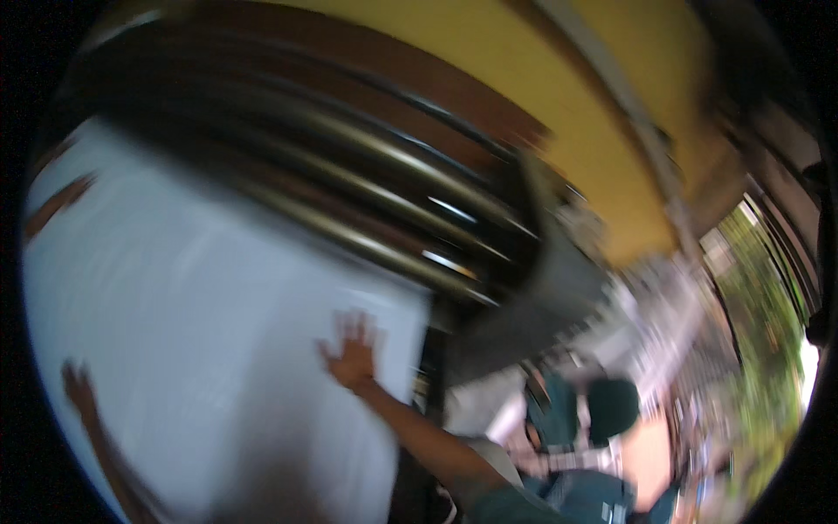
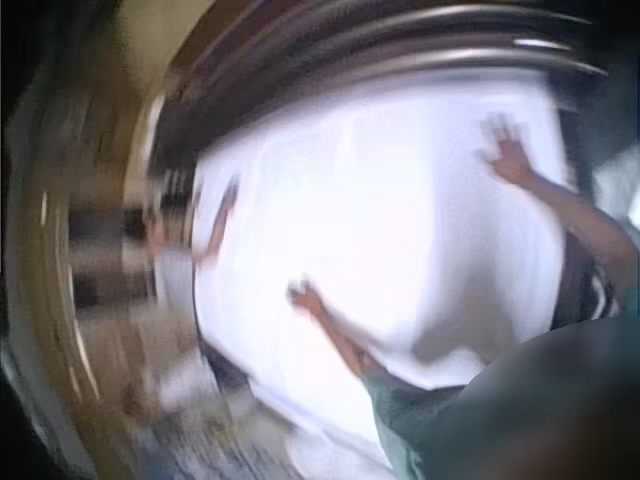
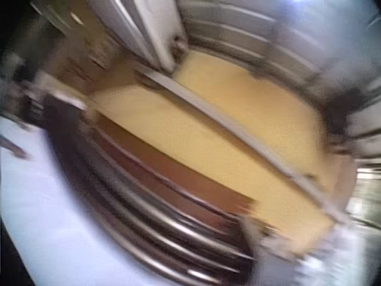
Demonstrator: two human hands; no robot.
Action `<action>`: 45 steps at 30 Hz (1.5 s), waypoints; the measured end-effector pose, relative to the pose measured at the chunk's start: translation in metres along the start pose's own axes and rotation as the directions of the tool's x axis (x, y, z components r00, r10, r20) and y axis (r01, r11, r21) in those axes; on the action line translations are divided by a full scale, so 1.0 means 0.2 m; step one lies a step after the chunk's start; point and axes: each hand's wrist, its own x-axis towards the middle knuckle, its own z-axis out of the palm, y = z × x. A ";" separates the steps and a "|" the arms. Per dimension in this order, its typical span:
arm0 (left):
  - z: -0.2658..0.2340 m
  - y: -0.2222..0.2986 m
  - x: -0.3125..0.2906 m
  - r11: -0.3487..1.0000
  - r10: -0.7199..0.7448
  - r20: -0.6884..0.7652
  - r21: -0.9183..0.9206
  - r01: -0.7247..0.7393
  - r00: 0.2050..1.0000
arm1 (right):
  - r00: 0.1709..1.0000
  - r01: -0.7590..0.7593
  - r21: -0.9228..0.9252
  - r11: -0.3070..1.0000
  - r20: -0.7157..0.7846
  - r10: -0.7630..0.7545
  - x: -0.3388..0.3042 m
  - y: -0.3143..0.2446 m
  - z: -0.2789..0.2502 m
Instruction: The person applies a large white vinyl sheet to a vehicle's windshield, smoothing it with both hands to remove air bubbles and ensure adhesion. Two other people assist by holding and aligning the sheet during the process.
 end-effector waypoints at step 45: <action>-0.43 1.11 0.06 0.918 0.086 0.268 -0.396 0.028 0.960 | 0.991 -0.116 -0.292 0.950 -0.101 0.090 0.20 -0.11 0.03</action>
